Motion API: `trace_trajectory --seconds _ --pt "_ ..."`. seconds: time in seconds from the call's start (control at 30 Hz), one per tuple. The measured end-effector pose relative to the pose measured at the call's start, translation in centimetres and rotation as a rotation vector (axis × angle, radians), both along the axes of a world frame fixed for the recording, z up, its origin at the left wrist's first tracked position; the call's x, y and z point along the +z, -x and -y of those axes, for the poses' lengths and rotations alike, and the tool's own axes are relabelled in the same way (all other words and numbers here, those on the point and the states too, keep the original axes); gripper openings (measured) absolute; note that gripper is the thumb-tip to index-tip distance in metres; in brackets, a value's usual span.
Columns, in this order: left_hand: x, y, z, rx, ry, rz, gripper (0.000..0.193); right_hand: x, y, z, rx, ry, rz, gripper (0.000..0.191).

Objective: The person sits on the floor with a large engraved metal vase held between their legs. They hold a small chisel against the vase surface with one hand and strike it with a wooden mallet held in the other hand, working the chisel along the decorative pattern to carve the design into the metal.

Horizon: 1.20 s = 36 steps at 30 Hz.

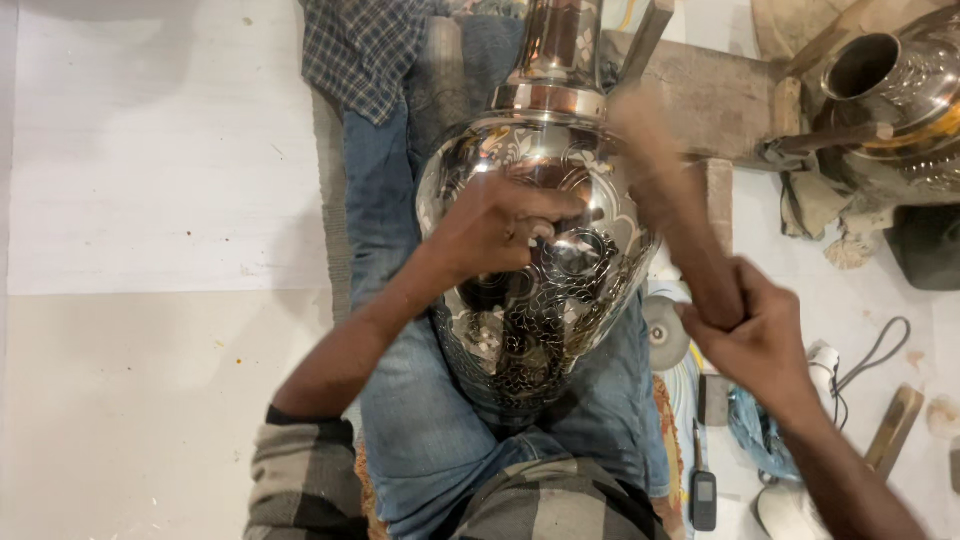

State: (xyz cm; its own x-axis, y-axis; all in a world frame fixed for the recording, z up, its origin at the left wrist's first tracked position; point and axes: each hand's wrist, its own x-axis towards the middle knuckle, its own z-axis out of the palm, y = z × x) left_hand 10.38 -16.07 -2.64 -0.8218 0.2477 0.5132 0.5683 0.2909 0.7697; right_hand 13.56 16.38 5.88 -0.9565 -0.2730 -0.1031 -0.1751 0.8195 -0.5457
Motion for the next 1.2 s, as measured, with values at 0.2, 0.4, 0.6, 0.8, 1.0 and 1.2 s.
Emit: trace_trajectory --seconds 0.2,0.4,0.6,0.8,1.0,1.2 --pt "0.5 -2.9 -1.3 0.202 -0.305 -0.003 0.038 6.0 4.4 2.8 0.209 -0.131 -0.022 0.035" --pt "-0.2 -2.9 -1.6 0.198 -0.329 -0.023 0.040 9.3 7.0 5.2 0.412 -0.316 -0.115 0.037" --pt "-0.5 -4.2 -4.3 0.531 -0.401 0.019 0.033 11.9 7.4 8.0 0.475 -0.334 0.026 0.030" --pt "0.6 -5.2 -6.5 0.684 -0.553 0.001 0.023 14.5 7.4 12.0 0.567 -0.700 0.062 0.030" --pt "1.2 -5.8 -7.2 0.763 -0.539 0.055 0.028 15.2 7.8 12.2 0.704 -0.788 -0.106 0.032" --pt "1.0 -4.7 -5.4 0.424 -0.955 0.262 0.033 7.7 7.0 7.5 0.521 -0.074 0.043 0.036"
